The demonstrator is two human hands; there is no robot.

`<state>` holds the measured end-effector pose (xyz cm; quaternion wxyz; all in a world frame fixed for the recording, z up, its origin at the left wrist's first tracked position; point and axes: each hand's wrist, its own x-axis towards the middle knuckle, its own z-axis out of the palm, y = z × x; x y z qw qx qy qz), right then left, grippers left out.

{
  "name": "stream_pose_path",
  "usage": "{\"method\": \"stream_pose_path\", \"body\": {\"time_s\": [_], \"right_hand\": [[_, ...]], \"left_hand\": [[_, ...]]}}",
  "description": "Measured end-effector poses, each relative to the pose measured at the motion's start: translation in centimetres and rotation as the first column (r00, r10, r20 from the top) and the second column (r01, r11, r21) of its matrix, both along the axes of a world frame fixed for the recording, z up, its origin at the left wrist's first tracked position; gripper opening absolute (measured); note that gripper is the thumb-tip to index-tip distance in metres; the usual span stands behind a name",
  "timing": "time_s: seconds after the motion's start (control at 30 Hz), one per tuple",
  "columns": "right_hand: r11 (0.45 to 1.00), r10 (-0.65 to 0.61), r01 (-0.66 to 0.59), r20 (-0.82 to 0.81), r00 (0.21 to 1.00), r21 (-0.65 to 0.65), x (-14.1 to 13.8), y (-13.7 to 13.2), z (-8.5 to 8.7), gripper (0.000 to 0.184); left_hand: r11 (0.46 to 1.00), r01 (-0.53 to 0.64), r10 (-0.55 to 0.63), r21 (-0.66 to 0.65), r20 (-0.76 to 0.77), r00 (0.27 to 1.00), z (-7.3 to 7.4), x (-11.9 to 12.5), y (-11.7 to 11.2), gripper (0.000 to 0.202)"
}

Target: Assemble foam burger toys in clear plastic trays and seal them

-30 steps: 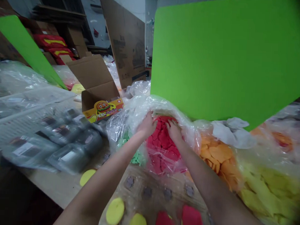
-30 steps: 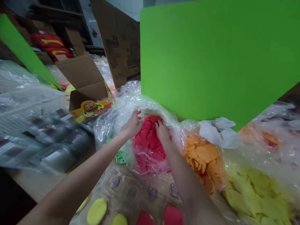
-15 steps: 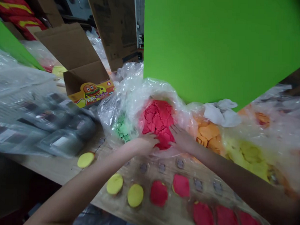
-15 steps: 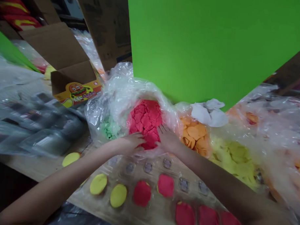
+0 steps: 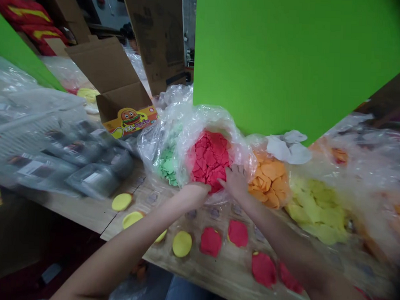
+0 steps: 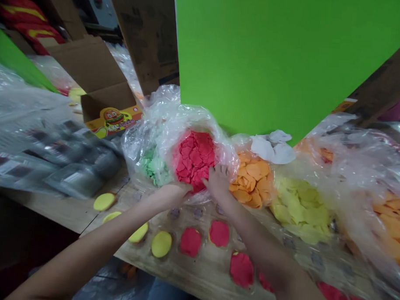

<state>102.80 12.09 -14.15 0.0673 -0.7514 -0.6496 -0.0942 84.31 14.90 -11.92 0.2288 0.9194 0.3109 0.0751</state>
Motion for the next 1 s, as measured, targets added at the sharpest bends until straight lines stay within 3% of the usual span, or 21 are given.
{"method": "stream_pose_path", "body": {"time_s": [0.1,0.17,0.27,0.37,0.57,0.77,0.87,1.0], "right_hand": [[0.993,0.103,-0.103,0.011,0.995,0.062,-0.5,-0.7,-0.8,0.030],[0.983,0.178,-0.177,-0.020,0.984,0.057,-0.8,-1.2,-1.3,0.029],[0.989,0.144,-0.141,-0.067,0.987,0.054,-0.9,-1.0,-1.5,0.043],[0.995,0.083,-0.079,-0.065,0.994,0.056,-0.6,0.2,-0.9,0.056],[0.952,0.276,-0.287,-0.104,0.955,-0.104,-0.3,1.1,-0.8,0.038],[0.954,0.245,-0.253,-0.072,0.967,-0.158,0.1,1.3,-0.1,0.054],[0.920,0.323,-0.331,-0.075,0.944,-0.211,0.4,1.1,0.5,0.039],[0.813,0.511,-0.546,-0.202,0.836,-0.202,1.1,-1.1,0.3,0.023]], "left_hand": [[0.999,-0.031,0.031,0.030,0.018,0.999,0.9,-0.2,-0.9,0.017],[0.997,-0.068,0.062,0.046,0.114,0.992,1.5,-0.6,-1.9,0.020],[0.989,-0.151,0.141,0.004,0.320,0.937,1.7,-1.3,-3.5,0.023],[0.975,-0.210,0.220,-0.069,0.395,0.892,1.0,-1.9,-4.5,0.022],[0.979,-0.171,0.201,-0.111,0.392,0.898,-0.8,-2.9,-5.1,0.020],[0.974,-0.194,0.225,-0.119,0.399,0.889,-1.3,-3.4,-5.0,0.020],[0.972,-0.196,0.231,-0.125,0.410,0.882,-1.2,-3.5,-5.0,0.020],[0.973,-0.172,0.225,-0.155,0.449,0.865,-0.7,-3.9,-5.4,0.021]]}}
